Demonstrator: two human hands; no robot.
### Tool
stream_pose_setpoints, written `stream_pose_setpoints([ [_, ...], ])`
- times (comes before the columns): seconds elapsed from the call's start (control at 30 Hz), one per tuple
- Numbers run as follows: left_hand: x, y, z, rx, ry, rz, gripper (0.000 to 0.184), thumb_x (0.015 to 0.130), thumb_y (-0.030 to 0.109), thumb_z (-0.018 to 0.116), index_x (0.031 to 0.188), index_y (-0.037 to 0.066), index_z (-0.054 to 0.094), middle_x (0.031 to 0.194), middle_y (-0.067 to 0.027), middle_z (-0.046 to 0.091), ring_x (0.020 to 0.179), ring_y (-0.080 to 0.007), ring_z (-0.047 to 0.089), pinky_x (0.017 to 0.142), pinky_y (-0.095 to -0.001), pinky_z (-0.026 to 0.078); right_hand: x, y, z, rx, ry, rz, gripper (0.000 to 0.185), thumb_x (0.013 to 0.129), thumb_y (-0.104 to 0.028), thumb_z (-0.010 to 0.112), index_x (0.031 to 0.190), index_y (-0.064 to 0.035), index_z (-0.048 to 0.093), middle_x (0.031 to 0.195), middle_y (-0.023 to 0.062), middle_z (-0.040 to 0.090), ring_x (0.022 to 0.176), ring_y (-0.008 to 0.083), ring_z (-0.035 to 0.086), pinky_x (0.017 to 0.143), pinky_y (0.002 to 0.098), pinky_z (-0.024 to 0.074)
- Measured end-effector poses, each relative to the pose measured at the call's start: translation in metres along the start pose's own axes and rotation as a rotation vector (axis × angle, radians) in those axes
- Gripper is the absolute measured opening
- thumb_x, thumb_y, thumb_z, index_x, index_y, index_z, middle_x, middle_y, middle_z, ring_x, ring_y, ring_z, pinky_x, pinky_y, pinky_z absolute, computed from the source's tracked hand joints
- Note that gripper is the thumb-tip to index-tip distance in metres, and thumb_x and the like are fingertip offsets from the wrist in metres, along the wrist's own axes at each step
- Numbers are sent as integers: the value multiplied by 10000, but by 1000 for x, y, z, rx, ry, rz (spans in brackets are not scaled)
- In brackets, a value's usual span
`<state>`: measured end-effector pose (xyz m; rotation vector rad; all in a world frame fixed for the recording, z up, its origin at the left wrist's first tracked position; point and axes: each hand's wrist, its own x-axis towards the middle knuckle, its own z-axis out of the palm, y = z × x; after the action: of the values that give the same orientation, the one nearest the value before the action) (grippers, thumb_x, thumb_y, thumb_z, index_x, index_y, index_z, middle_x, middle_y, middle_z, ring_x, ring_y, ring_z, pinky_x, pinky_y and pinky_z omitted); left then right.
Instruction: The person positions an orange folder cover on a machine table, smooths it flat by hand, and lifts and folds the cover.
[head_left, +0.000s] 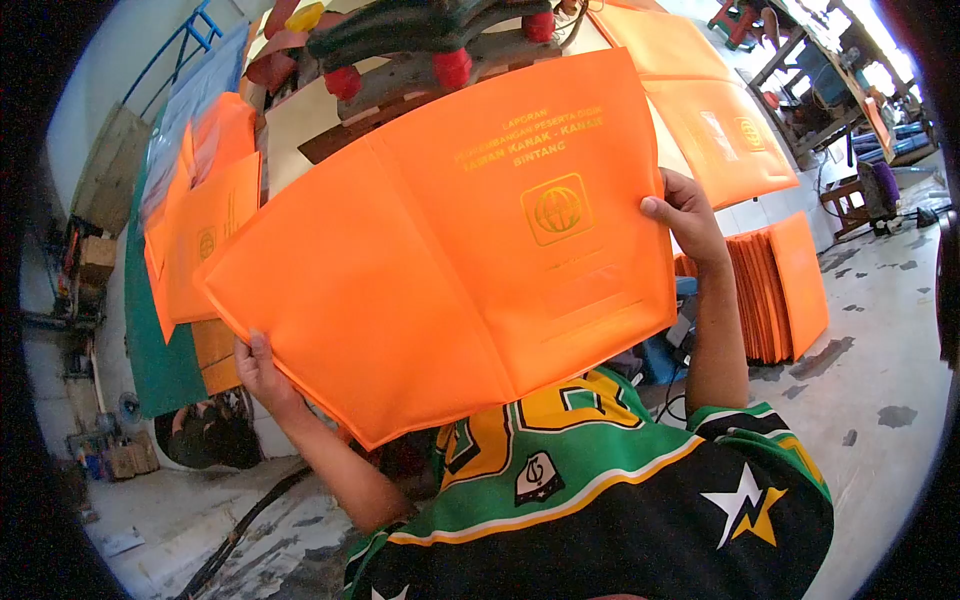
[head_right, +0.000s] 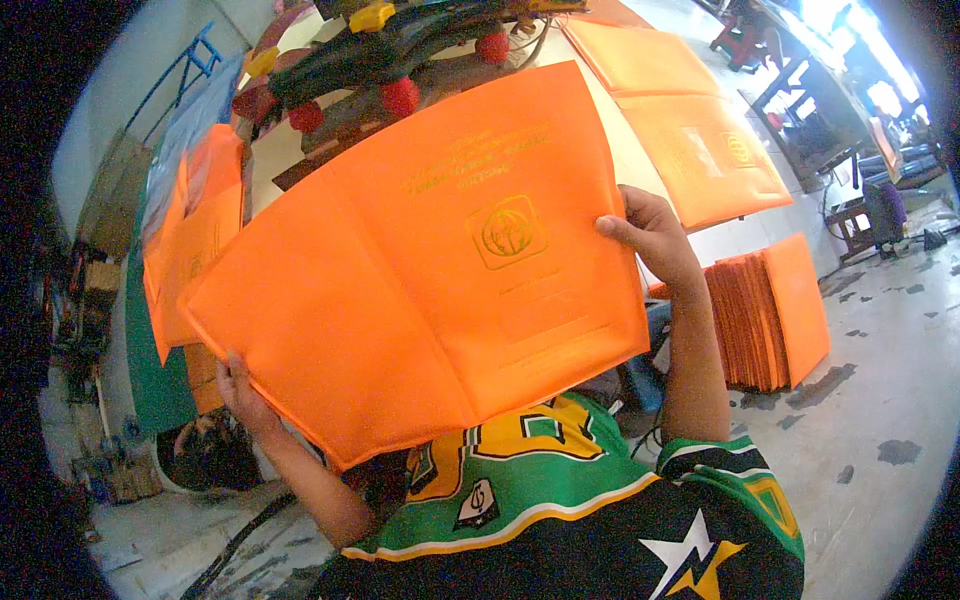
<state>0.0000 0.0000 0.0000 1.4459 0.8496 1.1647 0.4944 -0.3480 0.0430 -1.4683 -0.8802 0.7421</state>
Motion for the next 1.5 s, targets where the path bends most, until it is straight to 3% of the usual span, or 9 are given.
stream_pose_setpoints([
  [0.4, -5, 13, 2, -31, -12, -23, 292, 1043, 252, 618, 1231, 28, 607, 1143, -71, 691, 1005, -189, 655, 876, -338, 540, -1, -3, 2, -51, 36, 37, 415, 942, -239, 732, 1244, 38, 661, 1129, 41, 702, 1048, 130, 626, 936, 314, 495],
  [0.47, -10, 19, 23, -68, 64, -5, 276, 1044, 249, 640, 1164, 0, 638, 977, -29, 675, 861, -103, 616, 764, -271, 515, -1, -5, 4, -43, 43, 3, 412, 940, -253, 732, 1232, 30, 665, 1119, 30, 700, 1029, 126, 627, 919, 308, 492],
  [0.9, -7, 26, 29, -57, 8, 66, 308, 1042, 285, 646, 1150, -3, 651, 1000, -27, 684, 877, -80, 593, 761, -246, 483, 1, 3, 0, -40, 23, -9, 433, 942, -274, 725, 1248, 23, 650, 1143, 55, 717, 1065, 141, 648, 953, 323, 498],
  [1.27, -7, 23, 28, -42, 13, 81, 276, 1051, 267, 632, 1114, -1, 649, 868, 27, 626, 757, -41, 503, 682, -220, 419, 1, 1, 2, -54, 24, -31, 413, 953, -276, 713, 1234, 22, 659, 1131, 47, 713, 1045, 139, 648, 941, 319, 501],
  [1.5, -9, 34, 41, -40, 49, 69, 280, 1050, 269, 633, 1111, -3, 652, 900, 21, 633, 787, -42, 514, 701, -224, 426, 0, -1, 0, -54, 18, -13, 395, 950, -275, 724, 1215, 14, 671, 1125, 46, 714, 1033, 137, 650, 927, 316, 505],
])
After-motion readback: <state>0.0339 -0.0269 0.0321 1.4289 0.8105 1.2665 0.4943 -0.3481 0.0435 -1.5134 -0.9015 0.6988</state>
